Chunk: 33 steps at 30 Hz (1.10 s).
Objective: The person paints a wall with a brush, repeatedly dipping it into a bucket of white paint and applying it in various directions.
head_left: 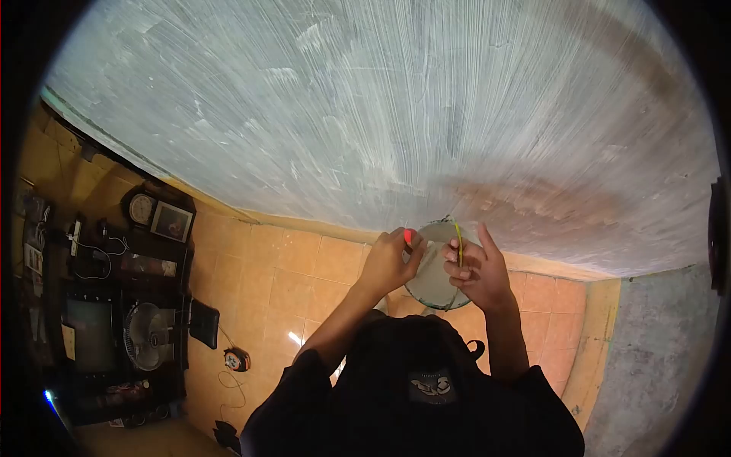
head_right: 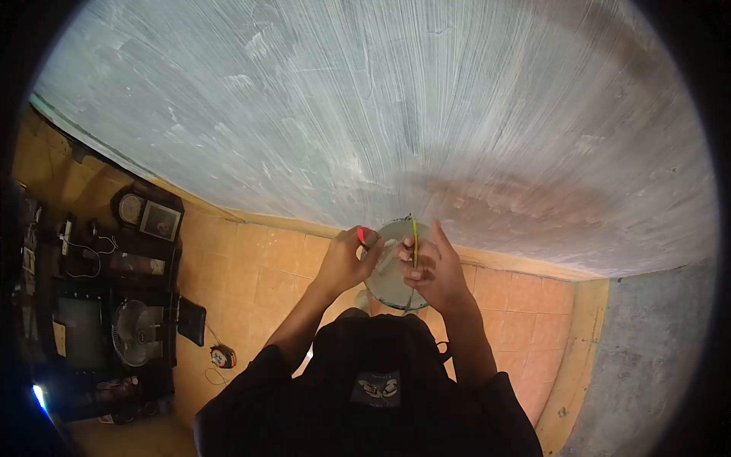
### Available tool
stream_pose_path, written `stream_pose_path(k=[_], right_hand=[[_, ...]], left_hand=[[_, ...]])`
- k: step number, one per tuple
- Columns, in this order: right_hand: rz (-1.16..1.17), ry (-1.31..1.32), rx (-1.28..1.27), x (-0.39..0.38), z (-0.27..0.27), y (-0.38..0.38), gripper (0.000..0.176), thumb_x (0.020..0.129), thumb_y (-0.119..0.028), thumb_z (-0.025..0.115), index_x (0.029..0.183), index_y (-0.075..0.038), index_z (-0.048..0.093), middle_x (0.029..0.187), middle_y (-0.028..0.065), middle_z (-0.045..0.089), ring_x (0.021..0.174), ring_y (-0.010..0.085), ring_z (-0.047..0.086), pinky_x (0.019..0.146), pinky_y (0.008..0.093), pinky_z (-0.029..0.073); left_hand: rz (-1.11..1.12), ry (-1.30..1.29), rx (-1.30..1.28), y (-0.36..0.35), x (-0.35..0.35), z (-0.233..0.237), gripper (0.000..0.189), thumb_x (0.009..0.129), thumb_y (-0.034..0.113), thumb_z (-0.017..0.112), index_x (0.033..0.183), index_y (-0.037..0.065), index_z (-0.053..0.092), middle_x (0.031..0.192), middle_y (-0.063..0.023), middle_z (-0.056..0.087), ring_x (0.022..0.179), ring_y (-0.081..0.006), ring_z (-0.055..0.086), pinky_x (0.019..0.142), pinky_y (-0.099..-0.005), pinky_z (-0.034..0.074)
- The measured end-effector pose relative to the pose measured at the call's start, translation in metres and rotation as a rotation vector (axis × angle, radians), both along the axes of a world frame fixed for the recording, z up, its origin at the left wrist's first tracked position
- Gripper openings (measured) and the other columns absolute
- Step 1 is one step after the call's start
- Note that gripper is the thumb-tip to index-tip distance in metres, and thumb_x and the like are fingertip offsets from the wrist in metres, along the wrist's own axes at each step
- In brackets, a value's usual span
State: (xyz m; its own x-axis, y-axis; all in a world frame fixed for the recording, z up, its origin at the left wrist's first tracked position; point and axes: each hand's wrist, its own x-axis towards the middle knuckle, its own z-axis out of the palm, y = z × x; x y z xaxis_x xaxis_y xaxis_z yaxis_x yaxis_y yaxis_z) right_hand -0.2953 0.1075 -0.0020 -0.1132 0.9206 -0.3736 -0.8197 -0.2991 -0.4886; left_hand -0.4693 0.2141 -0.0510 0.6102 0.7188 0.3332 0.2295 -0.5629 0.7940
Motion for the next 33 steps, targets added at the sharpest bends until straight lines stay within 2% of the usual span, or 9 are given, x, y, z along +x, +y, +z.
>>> stream_pose_path(k=[1,5,8,10,22,26,29,31,33], right_hand=[[0.002,-0.009,0.0,0.0,0.004,0.001,0.057,0.103,-0.064,0.026,0.099,-0.011,0.049,0.086,0.0007,0.046,0.058,0.007,0.037,0.05,0.02,0.028],[0.011,-0.022,0.012,-0.002,0.008,0.001,0.06,0.102,-0.065,0.025,0.1,-0.011,0.05,0.087,0.0006,0.045,0.055,0.0058,0.036,0.047,0.0188,0.027],[0.004,-0.028,0.011,-0.004,0.008,0.001,0.061,0.102,-0.065,0.025,0.099,-0.011,0.05,0.087,0.0008,0.045,0.055,0.0057,0.036,0.047,0.0184,0.028],[0.007,-0.021,0.015,-0.004,0.007,0.001,0.061,0.102,-0.066,0.025,0.099,-0.011,0.05,0.087,0.0008,0.045,0.055,0.0057,0.036,0.047,0.0184,0.028],[0.012,-0.018,0.018,-0.005,0.006,-0.002,0.06,0.102,-0.066,0.024,0.099,-0.011,0.048,0.086,0.0003,0.045,0.054,0.0055,0.035,0.047,0.0188,0.028],[0.003,-0.026,-0.014,-0.005,0.005,-0.003,0.059,0.102,-0.066,0.024,0.098,-0.012,0.048,0.086,-0.0001,0.045,0.055,0.0057,0.035,0.047,0.0189,0.028],[-0.011,-0.01,-0.019,-0.005,0.004,-0.003,0.058,0.103,-0.065,0.025,0.098,-0.012,0.048,0.086,-0.0003,0.044,0.055,0.0057,0.034,0.048,0.0187,0.027],[-0.024,-0.01,-0.032,-0.007,0.005,-0.003,0.057,0.103,-0.064,0.026,0.098,-0.012,0.048,0.086,-0.0004,0.044,0.056,0.0057,0.034,0.048,0.0187,0.027],[-0.04,-0.012,-0.041,-0.007,0.005,-0.004,0.056,0.103,-0.064,0.027,0.098,-0.012,0.048,0.085,-0.0006,0.044,0.056,0.0057,0.035,0.049,0.0186,0.027]], left_hand=[[-0.015,0.002,0.042,0.001,0.0,0.0,0.01,0.087,0.011,0.068,0.084,0.004,0.062,0.074,-0.0128,0.063,0.064,-0.0323,0.062,0.065,-0.0422,0.045],[-0.006,0.059,0.057,0.001,0.003,0.0,0.01,0.084,0.008,0.071,0.083,0.004,0.062,0.077,-0.0115,0.065,0.067,-0.0322,0.062,0.067,-0.0404,0.045],[-0.015,0.087,0.11,0.0,0.007,-0.009,0.009,0.082,0.01,0.072,0.083,0.007,0.064,0.074,-0.0079,0.064,0.067,-0.0287,0.062,0.069,-0.0394,0.042],[0.022,0.156,0.242,-0.001,0.009,-0.011,0.008,0.081,0.013,0.072,0.083,0.009,0.065,0.073,-0.0059,0.063,0.067,-0.0257,0.062,0.07,-0.0382,0.039],[0.035,0.187,0.245,-0.003,0.009,-0.023,0.01,0.082,0.016,0.072,0.083,0.009,0.066,0.071,-0.0058,0.061,0.068,-0.0256,0.061,0.07,-0.0394,0.038],[0.037,0.196,0.21,-0.003,0.007,-0.017,0.009,0.081,0.013,0.072,0.083,0.009,0.065,0.072,-0.0058,0.062,0.068,-0.0259,0.061,0.069,-0.0396,0.039],[0.043,0.123,0.178,-0.005,0.007,-0.009,0.008,0.081,0.009,0.072,0.085,0.008,0.065,0.075,-0.007,0.062,0.069,-0.0273,0.062,0.07,-0.0399,0.04],[0.04,0.045,0.298,-0.006,0.01,-0.008,0.012,0.081,0.006,0.072,0.092,0.007,0.067,0.081,-0.0075,0.063,0.073,-0.0277,0.062,0.072,-0.039,0.041],[0.023,0.067,0.314,-0.009,0.01,-0.008,0.014,0.081,0.006,0.072,0.095,0.007,0.067,0.084,-0.0073,0.064,0.076,-0.0274,0.063,0.073,-0.0387,0.041]])
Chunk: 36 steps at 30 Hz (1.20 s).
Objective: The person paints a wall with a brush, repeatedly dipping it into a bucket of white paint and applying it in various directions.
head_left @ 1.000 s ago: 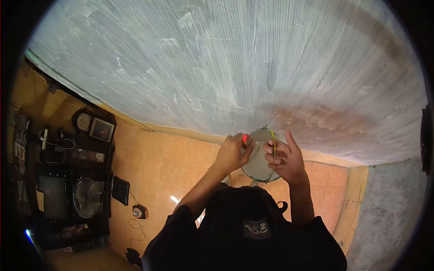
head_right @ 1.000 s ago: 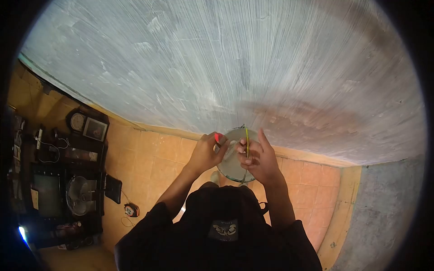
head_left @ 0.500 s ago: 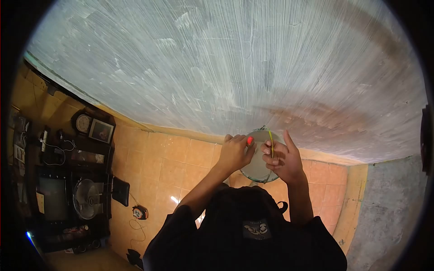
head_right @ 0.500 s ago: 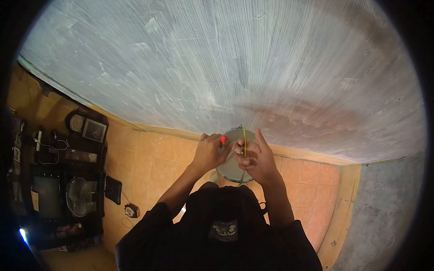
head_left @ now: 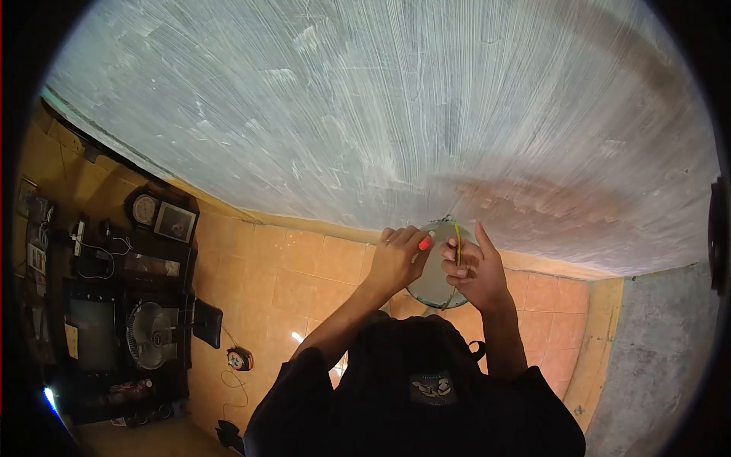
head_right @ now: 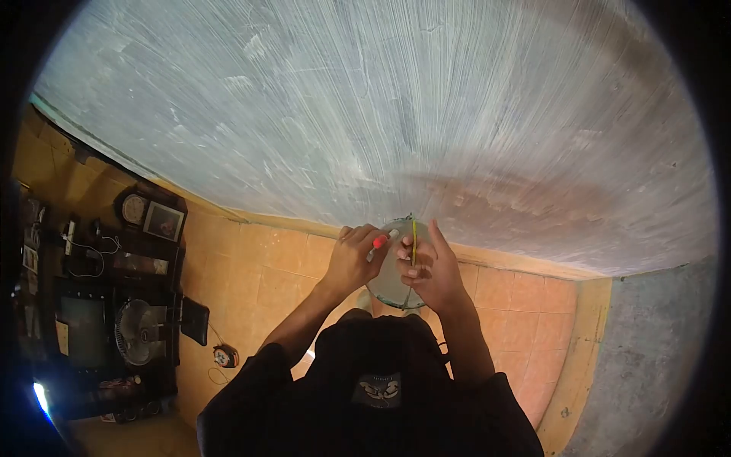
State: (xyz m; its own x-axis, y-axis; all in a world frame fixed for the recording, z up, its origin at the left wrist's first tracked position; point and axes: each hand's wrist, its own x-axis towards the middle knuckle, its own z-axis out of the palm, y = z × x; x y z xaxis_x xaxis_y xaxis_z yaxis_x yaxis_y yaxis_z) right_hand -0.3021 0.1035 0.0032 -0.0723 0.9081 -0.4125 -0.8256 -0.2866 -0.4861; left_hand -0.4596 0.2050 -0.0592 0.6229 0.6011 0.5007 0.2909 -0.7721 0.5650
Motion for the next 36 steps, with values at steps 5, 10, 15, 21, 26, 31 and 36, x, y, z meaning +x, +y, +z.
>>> stream_pose_path(k=[5,10,15,21,26,31,36], right_hand=[[-0.067,-0.01,-0.009,0.001,-0.002,-0.003,0.044,0.105,-0.055,0.034,0.097,-0.015,0.049,0.084,-0.0027,0.043,0.059,0.0048,0.035,0.05,0.0179,0.027],[-0.139,0.078,-0.003,0.004,-0.02,-0.001,0.03,0.108,-0.041,0.037,0.091,-0.017,0.045,0.077,-0.0045,0.041,0.053,0.0045,0.033,0.05,0.0186,0.028],[-0.171,0.116,0.011,0.002,-0.014,0.002,0.026,0.109,-0.032,0.036,0.088,-0.017,0.043,0.071,-0.0062,0.038,0.047,0.0031,0.028,0.046,0.0189,0.026],[-0.174,0.069,-0.02,0.0,-0.007,0.007,0.026,0.109,-0.032,0.038,0.088,-0.017,0.043,0.071,-0.0058,0.037,0.047,0.0034,0.028,0.046,0.0197,0.026],[-0.191,0.058,-0.015,0.001,-0.006,0.007,0.026,0.108,-0.032,0.04,0.087,-0.018,0.044,0.071,-0.0061,0.037,0.048,0.0035,0.028,0.047,0.0197,0.026],[-0.239,0.069,-0.048,0.005,-0.019,0.008,0.027,0.107,-0.034,0.043,0.086,-0.019,0.045,0.071,-0.0065,0.037,0.048,0.0035,0.029,0.046,0.0202,0.026],[-0.211,0.093,-0.053,0.003,-0.029,0.011,0.023,0.106,-0.03,0.046,0.086,-0.019,0.048,0.069,-0.0075,0.039,0.043,0.0018,0.03,0.041,0.0185,0.025]], left_hand=[[-0.012,0.027,0.035,0.0,-0.001,-0.001,0.019,0.081,0.008,0.072,0.1,0.009,0.068,0.092,-0.0048,0.067,0.084,-0.0252,0.065,0.075,-0.0376,0.041],[0.009,0.045,0.096,0.008,-0.004,0.004,0.019,0.082,0.009,0.072,0.101,0.011,0.068,0.096,-0.0019,0.07,0.087,-0.0226,0.066,0.077,-0.0364,0.041],[0.043,0.009,0.113,0.016,-0.006,0.01,0.02,0.081,0.009,0.074,0.101,0.011,0.069,0.097,-0.0025,0.071,0.086,-0.0218,0.067,0.078,-0.0358,0.042],[0.036,-0.009,0.119,0.022,-0.005,0.009,0.02,0.081,0.008,0.073,0.101,0.01,0.069,0.098,-0.0031,0.071,0.087,-0.0224,0.067,0.079,-0.0362,0.044],[0.031,-0.012,0.149,0.019,-0.003,0.003,0.027,0.077,0.006,0.072,0.102,0.011,0.068,0.101,-0.0038,0.07,0.09,-0.0232,0.067,0.079,-0.0369,0.045],[-0.109,0.053,0.187,0.003,-0.011,-0.007,0.038,0.073,0.006,0.073,0.11,0.01,0.066,0.111,-0.0036,0.069,0.1,-0.0216,0.066,0.08,-0.0378,0.046],[-0.066,0.022,0.19,-0.003,-0.018,-0.016,0.043,0.072,0.011,0.076,0.115,0.01,0.068,0.114,-0.0069,0.068,0.104,-0.0255,0.065,0.085,-0.038,0.047]])
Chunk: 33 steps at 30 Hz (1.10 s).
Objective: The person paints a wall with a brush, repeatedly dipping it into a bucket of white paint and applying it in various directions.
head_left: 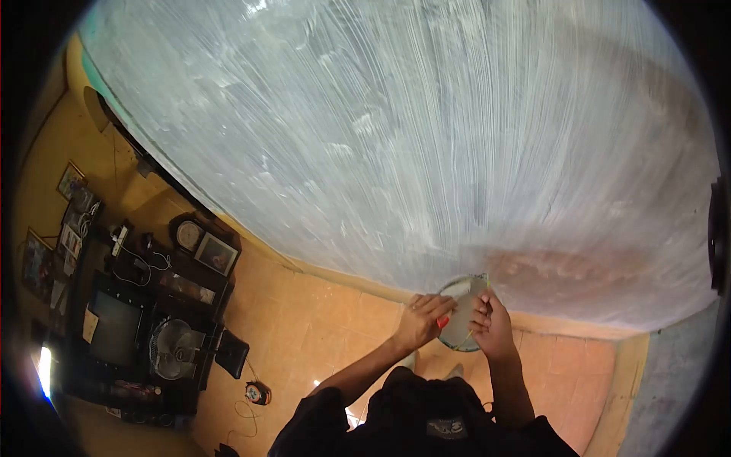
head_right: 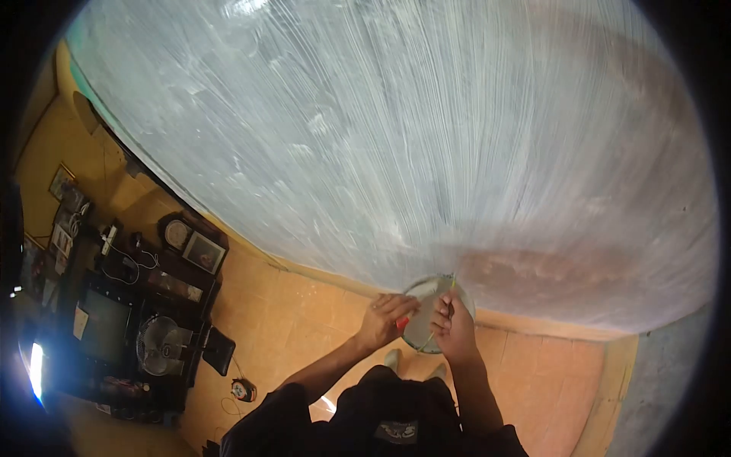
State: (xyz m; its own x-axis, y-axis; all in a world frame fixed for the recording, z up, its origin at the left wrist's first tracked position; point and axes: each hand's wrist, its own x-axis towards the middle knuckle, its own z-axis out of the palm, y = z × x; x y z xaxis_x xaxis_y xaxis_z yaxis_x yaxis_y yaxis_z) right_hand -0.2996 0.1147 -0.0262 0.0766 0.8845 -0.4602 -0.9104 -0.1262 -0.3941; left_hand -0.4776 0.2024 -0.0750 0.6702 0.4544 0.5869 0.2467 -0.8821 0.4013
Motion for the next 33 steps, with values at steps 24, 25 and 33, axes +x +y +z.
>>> stream_pose_path(k=[24,25,33], right_hand=[[-0.326,0.028,0.031,-0.162,-0.021,0.063,0.027,0.108,-0.032,0.041,0.086,-0.017,0.046,0.068,-0.0055,0.04,0.045,0.0037,0.033,0.041,0.0189,0.027],[-0.31,0.023,0.042,-0.163,-0.02,0.064,0.027,0.108,-0.032,0.041,0.086,-0.017,0.046,0.068,-0.0055,0.04,0.045,0.0037,0.033,0.041,0.0189,0.027],[-0.285,-0.002,0.072,-0.159,-0.011,0.078,0.027,0.108,-0.032,0.039,0.087,-0.018,0.047,0.068,-0.0056,0.04,0.045,0.0031,0.032,0.041,0.0184,0.026]], left_hand=[[-0.312,0.012,-0.131,0.106,-0.132,0.041,0.043,0.073,-0.001,0.072,0.115,0.008,0.067,0.112,-0.0086,0.068,0.106,-0.0298,0.065,0.086,-0.0385,0.057],[-0.308,0.008,-0.12,0.11,-0.134,0.041,0.043,0.073,-0.002,0.071,0.114,0.007,0.068,0.112,-0.0087,0.068,0.106,-0.0297,0.065,0.086,-0.0385,0.057],[-0.318,-0.022,-0.019,0.133,-0.142,0.092,0.037,0.074,-0.003,0.074,0.11,0.007,0.071,0.104,-0.0089,0.071,0.101,-0.0291,0.068,0.085,-0.0398,0.056]])
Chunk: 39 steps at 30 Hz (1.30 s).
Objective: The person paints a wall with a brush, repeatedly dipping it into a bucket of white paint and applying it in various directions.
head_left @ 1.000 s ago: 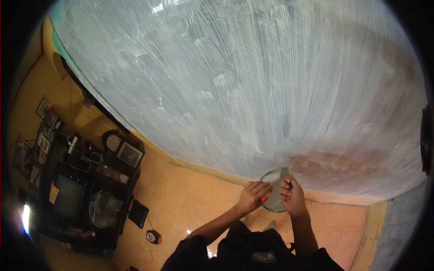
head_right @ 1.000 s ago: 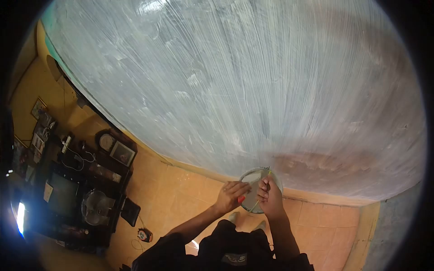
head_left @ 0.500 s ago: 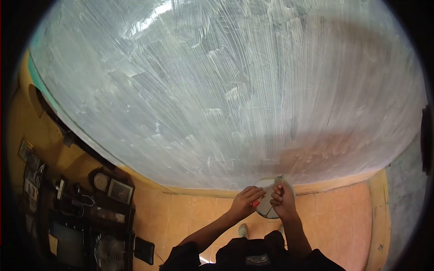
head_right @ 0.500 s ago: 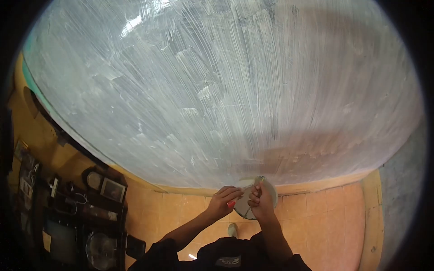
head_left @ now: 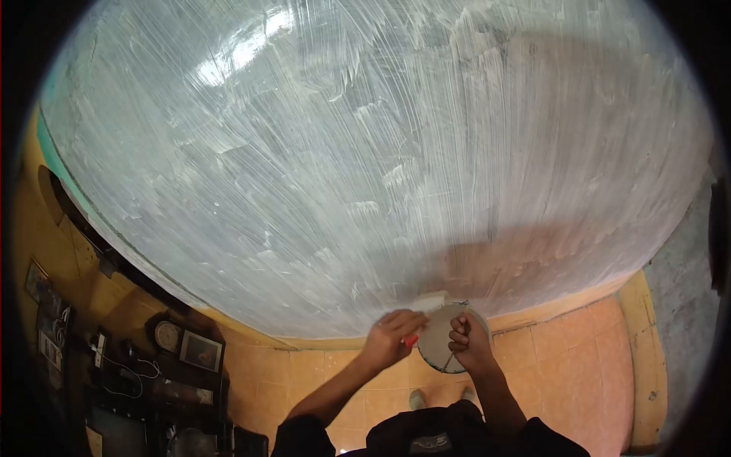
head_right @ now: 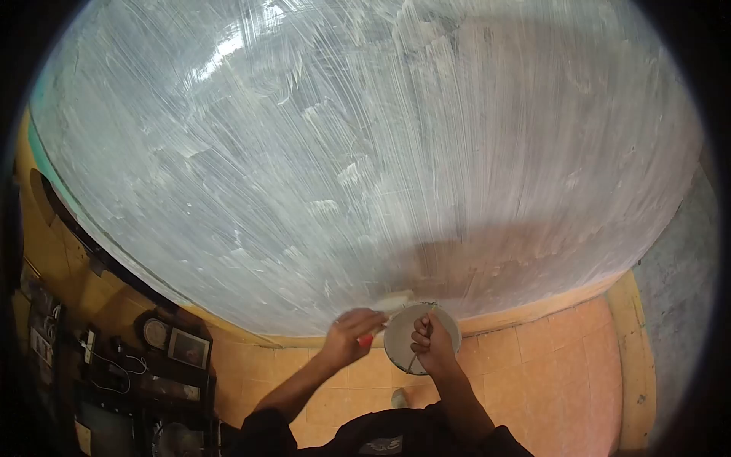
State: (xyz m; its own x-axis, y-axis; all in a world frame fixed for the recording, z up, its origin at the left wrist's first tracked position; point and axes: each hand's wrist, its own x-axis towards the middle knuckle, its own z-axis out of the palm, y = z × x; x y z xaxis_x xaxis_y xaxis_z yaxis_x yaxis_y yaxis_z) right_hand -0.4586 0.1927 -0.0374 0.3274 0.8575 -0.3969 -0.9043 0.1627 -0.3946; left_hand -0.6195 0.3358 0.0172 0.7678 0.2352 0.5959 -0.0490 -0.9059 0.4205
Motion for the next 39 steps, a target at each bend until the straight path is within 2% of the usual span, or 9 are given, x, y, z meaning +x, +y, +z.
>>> stream_pose_path(k=[2,3,4,10,23,29,33,35,39], right_hand=[[0.014,-0.012,0.0,0.004,0.003,-0.001,0.027,0.108,-0.032,0.039,0.087,-0.018,0.047,0.067,-0.0057,0.04,0.045,0.0031,0.032,0.041,0.0184,0.026],[0.013,-0.031,0.005,0.006,0.005,-0.002,0.027,0.108,-0.032,0.04,0.087,-0.018,0.048,0.068,-0.0057,0.04,0.045,0.0032,0.032,0.041,0.0185,0.026],[0.01,-0.051,0.011,0.008,0.007,-0.002,0.028,0.108,-0.032,0.04,0.086,-0.018,0.048,0.068,-0.0057,0.04,0.045,0.0033,0.032,0.041,0.0186,0.026],[0.015,-0.009,0.007,0.021,-0.002,-0.009,0.027,0.108,-0.032,0.041,0.087,-0.016,0.047,0.069,-0.0041,0.041,0.048,0.0045,0.032,0.042,0.0198,0.026],[0.075,0.024,-0.014,0.056,-0.021,-0.032,0.027,0.108,-0.033,0.041,0.087,-0.017,0.047,0.07,-0.0041,0.041,0.048,0.0043,0.033,0.042,0.0197,0.026],[0.053,-0.031,-0.069,0.07,-0.022,-0.04,0.028,0.108,-0.033,0.04,0.087,-0.017,0.047,0.069,-0.0046,0.04,0.047,0.0044,0.031,0.043,0.0192,0.026],[0.053,-0.022,-0.078,0.08,-0.022,-0.044,0.027,0.108,-0.032,0.04,0.087,-0.017,0.047,0.069,-0.0052,0.04,0.047,0.0036,0.032,0.043,0.0185,0.027],[0.055,-0.026,-0.093,0.082,-0.023,-0.046,0.027,0.108,-0.032,0.04,0.086,-0.017,0.046,0.07,-0.0048,0.04,0.048,0.0044,0.031,0.044,0.0188,0.027],[0.068,-0.042,-0.087,0.091,-0.025,-0.054,0.025,0.108,-0.03,0.041,0.087,-0.017,0.046,0.07,-0.0049,0.04,0.047,0.004,0.032,0.043,0.0187,0.027]], left_hand=[[-0.017,-0.051,0.111,0.018,0.005,0.036,0.042,0.07,-0.006,0.071,0.11,0.007,0.07,0.108,-0.0086,0.071,0.104,-0.028,0.068,0.086,-0.0402,0.055],[-0.037,-0.01,0.18,0.029,0.006,0.062,0.037,0.076,0.004,0.073,0.113,0.006,0.068,0.102,-0.0088,0.069,0.098,-0.0321,0.067,0.088,-0.0424,0.053],[-0.025,-0.006,0.169,0.032,0.008,0.093,0.042,0.072,-0.005,0.068,0.112,0.008,0.069,0.109,-0.0078,0.071,0.103,-0.0293,0.068,0.085,-0.0407,0.056],[0.006,-0.067,0.315,0.039,0.039,0.226,0.031,0.075,-0.006,0.068,0.104,0.004,0.07,0.103,-0.0102,0.072,0.098,-0.0298,0.069,0.085,-0.0387,0.057],[0.234,-0.428,0.779,0.044,0.066,0.352,0.019,0.084,-0.003,0.07,0.101,0.003,0.073,0.101,-0.0085,0.074,0.085,-0.02,0.072,0.077,-0.031,0.059],[0.29,-0.477,0.94,0.049,0.085,0.281,0.03,0.074,0.003,0.079,0.103,0.008,0.074,0.105,-0.0062,0.072,0.097,-0.0216,0.068,0.081,-0.0308,0.057],[0.297,-0.426,1.099,0.069,0.093,0.157,0.03,0.081,0.007,0.069,0.111,0.009,0.072,0.121,-0.0086,0.067,0.105,-0.025,0.066,0.073,-0.0324,0.058],[0.227,-0.395,1.005,0.063,0.097,0.089,0.034,0.072,0.006,0.078,0.106,0.011,0.075,0.114,-0.0052,0.069,0.098,-0.0271,0.068,0.067,-0.0325,0.058],[0.166,-0.171,0.783,0.04,0.093,-0.042,0.035,0.077,0.008,0.073,0.112,0.008,0.072,0.12,-0.0089,0.066,0.098,-0.0314,0.068,0.071,-0.0361,0.059]])
